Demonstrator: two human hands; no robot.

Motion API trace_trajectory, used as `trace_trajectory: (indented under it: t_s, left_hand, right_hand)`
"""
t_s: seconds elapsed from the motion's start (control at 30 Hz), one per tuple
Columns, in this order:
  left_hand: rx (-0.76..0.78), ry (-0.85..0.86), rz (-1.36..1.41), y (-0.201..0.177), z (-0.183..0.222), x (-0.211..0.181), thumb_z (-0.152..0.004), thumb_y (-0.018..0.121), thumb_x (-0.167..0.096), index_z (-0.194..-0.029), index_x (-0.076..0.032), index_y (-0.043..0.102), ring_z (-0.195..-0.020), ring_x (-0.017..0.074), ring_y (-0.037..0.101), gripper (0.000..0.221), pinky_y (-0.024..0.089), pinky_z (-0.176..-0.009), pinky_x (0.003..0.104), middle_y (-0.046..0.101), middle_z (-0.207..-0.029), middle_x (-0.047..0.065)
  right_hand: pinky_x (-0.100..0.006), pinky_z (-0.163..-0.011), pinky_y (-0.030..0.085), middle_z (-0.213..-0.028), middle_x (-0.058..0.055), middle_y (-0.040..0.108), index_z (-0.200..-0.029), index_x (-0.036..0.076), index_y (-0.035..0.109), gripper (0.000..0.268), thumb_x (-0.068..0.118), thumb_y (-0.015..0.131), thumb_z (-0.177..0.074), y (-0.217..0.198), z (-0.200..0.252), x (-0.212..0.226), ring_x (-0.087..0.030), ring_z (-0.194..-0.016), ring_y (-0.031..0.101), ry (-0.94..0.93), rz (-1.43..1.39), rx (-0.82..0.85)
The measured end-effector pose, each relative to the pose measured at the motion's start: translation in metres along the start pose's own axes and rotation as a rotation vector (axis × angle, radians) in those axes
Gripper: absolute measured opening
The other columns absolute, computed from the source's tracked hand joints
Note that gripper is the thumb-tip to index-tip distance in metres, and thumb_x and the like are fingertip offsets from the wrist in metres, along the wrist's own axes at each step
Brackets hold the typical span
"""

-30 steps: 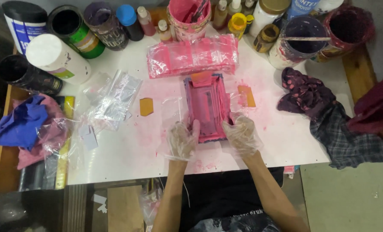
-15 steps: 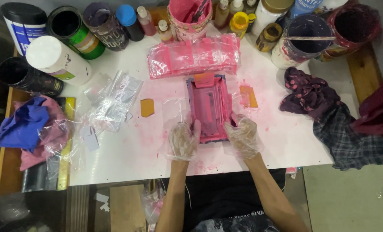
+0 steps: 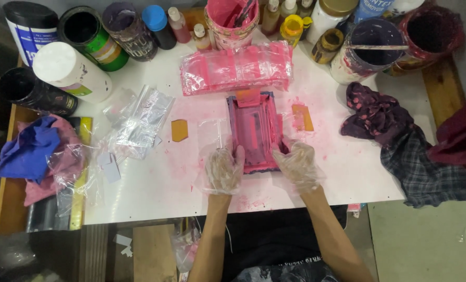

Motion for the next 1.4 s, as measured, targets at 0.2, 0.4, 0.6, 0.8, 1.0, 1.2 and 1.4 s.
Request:
trace_trajectory:
  t_s: [0.2, 0.4, 0.6, 0.8, 1.0, 1.2, 1.4]
  left_hand:
    - [0.366, -0.235, 0.113, -0.036, -0.017, -0.01, -0.098, 0.055, -0.06, -0.128, -0.008, 0.07, -0.078, 0.0382, 0.073, 0.062, 0.055, -0.08, 0.054, 0.073, -0.073, 0.015]
    - [-0.05, 0.241, 0.104, -0.032, -0.048, 0.021, -0.093, 0.076, -0.023, -0.128, -0.009, 0.072, -0.068, 0.0299, 0.069, 0.038, 0.057, -0.063, 0.041, 0.068, -0.073, 0.009]
    - [0.745, 0.113, 0.183, -0.021, -0.096, 0.034, -0.082, 0.083, -0.041, -0.159, -0.016, 0.039, -0.143, 0.0377, 0.033, 0.093, 0.038, -0.12, 0.039, 0.024, -0.167, 0.014]
    - [0.943, 0.467, -0.126, -0.009, -0.105, 0.044, -0.086, 0.065, -0.062, -0.161, -0.004, 0.026, -0.146, 0.0372, 0.041, 0.102, 0.029, -0.12, 0.047, 0.023, -0.164, 0.033]
    - [1.117, 0.33, -0.13, -0.033, -0.122, 0.016, -0.068, 0.066, -0.086, -0.163, -0.009, 0.023, -0.14, 0.0418, 0.039, 0.129, 0.042, -0.111, 0.049, 0.023, -0.169, 0.015]
    - [1.218, 0.23, -0.267, -0.031, -0.123, 0.003, -0.053, 0.073, -0.087, -0.164, -0.017, 0.018, -0.14, 0.0412, 0.035, 0.142, 0.046, -0.107, 0.052, 0.017, -0.171, 0.002]
    - [1.303, 0.203, -0.413, -0.042, -0.135, -0.013, -0.058, 0.073, -0.083, -0.164, -0.019, 0.015, -0.14, 0.0385, 0.033, 0.137, 0.044, -0.109, 0.053, 0.02, -0.171, -0.005]
  right_hand:
    - [-0.032, -0.046, 0.057, -0.063, -0.011, 0.069, -0.081, 0.007, 0.077, 0.018, 0.022, 0.086, -0.081, -0.04, -0.009, 0.018, -0.026, -0.059, 0.071, 0.044, -0.135, -0.071]
    - [-0.047, -0.08, 0.061, -0.11, -0.018, 0.071, -0.116, 0.01, 0.073, 0.028, 0.031, 0.068, -0.098, -0.048, -0.084, 0.044, -0.037, -0.09, 0.072, -0.126, 0.011, 0.162]
    - [-0.033, -0.114, 0.043, -0.131, -0.014, 0.066, -0.134, 0.001, 0.061, 0.032, 0.012, 0.05, -0.106, 0.063, -0.119, -0.004, -0.022, -0.121, 0.066, -0.183, -0.571, 0.214]
    - [-0.048, -0.129, 0.028, -0.128, -0.011, 0.07, -0.129, -0.001, 0.065, 0.026, 0.006, 0.049, -0.109, 0.111, -0.135, -0.014, -0.021, -0.129, 0.063, -0.71, 0.547, -0.168]
    - [-0.046, -0.124, 0.032, -0.128, -0.01, 0.071, -0.127, 0.003, 0.067, 0.027, 0.014, 0.053, -0.106, 0.106, -0.138, -0.006, -0.021, -0.127, 0.063, -0.628, 0.467, -0.068]
    - [-0.043, -0.12, 0.036, -0.128, -0.008, 0.071, -0.125, 0.008, 0.069, 0.029, 0.021, 0.058, -0.102, 0.092, -0.118, -0.005, -0.021, -0.126, 0.064, -0.538, 0.391, 0.029]
    - [-0.041, -0.115, 0.041, -0.128, -0.007, 0.071, -0.123, 0.012, 0.071, 0.031, 0.029, 0.062, -0.098, 0.074, -0.075, 0.001, -0.021, -0.125, 0.064, -0.443, 0.316, 0.11]
Point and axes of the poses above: each hand's wrist, its own z-axis away from the middle knuckle, its own y-axis out of the palm, x = y × z, the point moved 2 cm from there along -z, towards the middle knuckle
